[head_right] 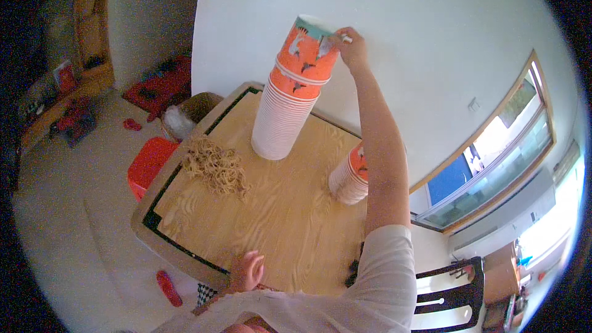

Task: Securing stacks of paper bowls with rubber bands.

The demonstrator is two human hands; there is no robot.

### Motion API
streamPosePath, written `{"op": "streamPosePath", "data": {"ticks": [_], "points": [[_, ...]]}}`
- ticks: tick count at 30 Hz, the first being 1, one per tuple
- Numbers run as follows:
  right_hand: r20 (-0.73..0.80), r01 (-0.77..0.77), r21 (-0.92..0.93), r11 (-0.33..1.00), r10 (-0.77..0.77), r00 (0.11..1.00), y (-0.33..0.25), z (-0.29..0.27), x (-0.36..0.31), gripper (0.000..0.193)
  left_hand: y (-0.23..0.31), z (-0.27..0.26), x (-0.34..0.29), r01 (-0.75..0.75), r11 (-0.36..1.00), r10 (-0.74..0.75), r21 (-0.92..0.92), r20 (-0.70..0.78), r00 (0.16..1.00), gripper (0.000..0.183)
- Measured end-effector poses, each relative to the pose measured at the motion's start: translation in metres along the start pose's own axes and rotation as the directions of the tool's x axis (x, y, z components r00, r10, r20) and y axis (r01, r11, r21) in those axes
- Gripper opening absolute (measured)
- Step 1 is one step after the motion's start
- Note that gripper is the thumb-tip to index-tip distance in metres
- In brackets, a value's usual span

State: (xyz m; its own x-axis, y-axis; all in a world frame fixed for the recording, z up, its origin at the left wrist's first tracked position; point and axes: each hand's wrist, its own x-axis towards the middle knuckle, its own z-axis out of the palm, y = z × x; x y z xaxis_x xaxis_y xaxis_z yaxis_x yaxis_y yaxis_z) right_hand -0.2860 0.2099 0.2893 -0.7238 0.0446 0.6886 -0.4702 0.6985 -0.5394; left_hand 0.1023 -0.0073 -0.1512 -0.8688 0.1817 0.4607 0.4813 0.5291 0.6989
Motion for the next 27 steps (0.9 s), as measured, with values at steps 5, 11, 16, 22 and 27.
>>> {"op": "streamPosePath", "data": {"ticks": [5,11,16,22,27], "points": [[-0.180,0.098,0.119,0.988,-0.075,0.981,-0.034,-0.031,-0.002,0.018,0.002,-0.005,0.002,-0.023,1.000,0.023,0.007,-0.007,1.000,0.034],[-0.407,0.308,0.310,0.900,-0.167,0.898,-0.067,-0.075,-0.089,0.027,0.013,-0.018,0.011,-0.027,1.000,0.027,-0.014,0.006,1.000,0.032],[-0.288,0.125,0.359,0.925,-0.017,0.957,-0.049,-0.053,-0.248,0.022,0.010,-0.031,0.051,0.003,0.968,-0.035,-0.250,-0.123,0.992,0.035],[0.153,-0.321,0.625,0.712,0.291,0.944,-0.010,-0.021,-0.377,0.018,0.060,-0.072,0.109,0.000,0.728,-0.181,-0.686,-0.192,0.964,0.029],[0.163,-0.431,0.661,0.615,0.443,0.882,-0.007,-0.012,-0.420,0.015,0.063,-0.064,0.096,0.211,0.632,-0.340,-0.746,-0.023,0.940,0.043]]}}
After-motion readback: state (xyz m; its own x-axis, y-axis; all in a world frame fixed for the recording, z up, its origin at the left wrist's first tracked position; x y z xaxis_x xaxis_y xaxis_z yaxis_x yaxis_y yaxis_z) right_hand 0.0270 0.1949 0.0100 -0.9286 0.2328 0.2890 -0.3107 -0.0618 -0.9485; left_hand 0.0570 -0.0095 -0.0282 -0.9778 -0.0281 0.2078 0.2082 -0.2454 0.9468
